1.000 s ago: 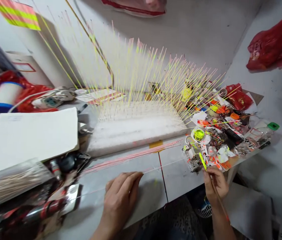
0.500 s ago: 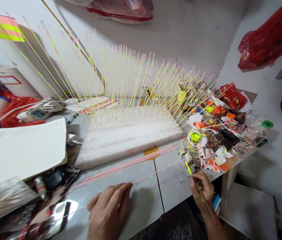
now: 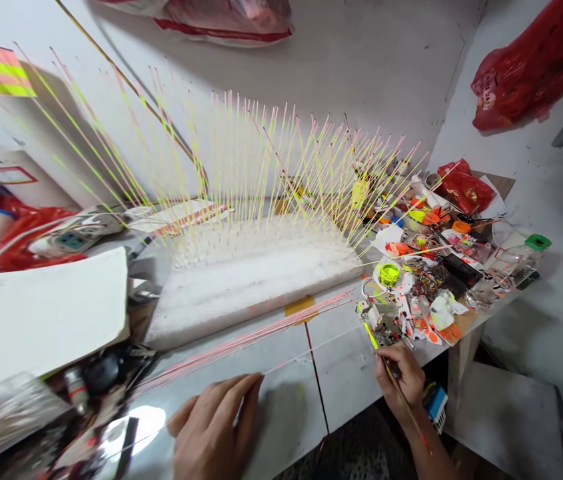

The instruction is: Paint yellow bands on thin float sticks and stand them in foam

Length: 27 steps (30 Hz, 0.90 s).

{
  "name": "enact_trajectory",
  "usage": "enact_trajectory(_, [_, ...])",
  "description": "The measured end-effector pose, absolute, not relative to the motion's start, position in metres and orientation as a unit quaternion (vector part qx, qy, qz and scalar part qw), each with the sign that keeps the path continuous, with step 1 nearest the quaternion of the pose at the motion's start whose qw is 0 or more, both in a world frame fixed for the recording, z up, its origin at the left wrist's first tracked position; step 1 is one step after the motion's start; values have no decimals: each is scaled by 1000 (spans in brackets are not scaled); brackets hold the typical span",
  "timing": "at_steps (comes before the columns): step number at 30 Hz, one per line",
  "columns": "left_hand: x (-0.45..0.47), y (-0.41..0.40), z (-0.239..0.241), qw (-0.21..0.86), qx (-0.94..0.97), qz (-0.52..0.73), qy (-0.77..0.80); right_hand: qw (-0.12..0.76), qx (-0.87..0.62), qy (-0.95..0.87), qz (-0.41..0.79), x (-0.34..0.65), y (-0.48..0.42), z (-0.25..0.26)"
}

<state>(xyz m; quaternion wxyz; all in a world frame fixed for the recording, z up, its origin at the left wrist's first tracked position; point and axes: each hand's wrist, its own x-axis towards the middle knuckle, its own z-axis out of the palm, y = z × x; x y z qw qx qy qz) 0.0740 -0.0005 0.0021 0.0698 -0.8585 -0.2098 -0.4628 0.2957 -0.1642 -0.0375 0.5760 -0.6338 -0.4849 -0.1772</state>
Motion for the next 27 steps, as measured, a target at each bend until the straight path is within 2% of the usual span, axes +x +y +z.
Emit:
enact_trajectory(18, [73,-1,1,47,-862,-458,-213,600,-665,-416,-157,293,-167,-39])
enact_trajectory(27, [73,-1,2,55,-857,-469,-207,583,-638,-477,-162,282,-165,-33])
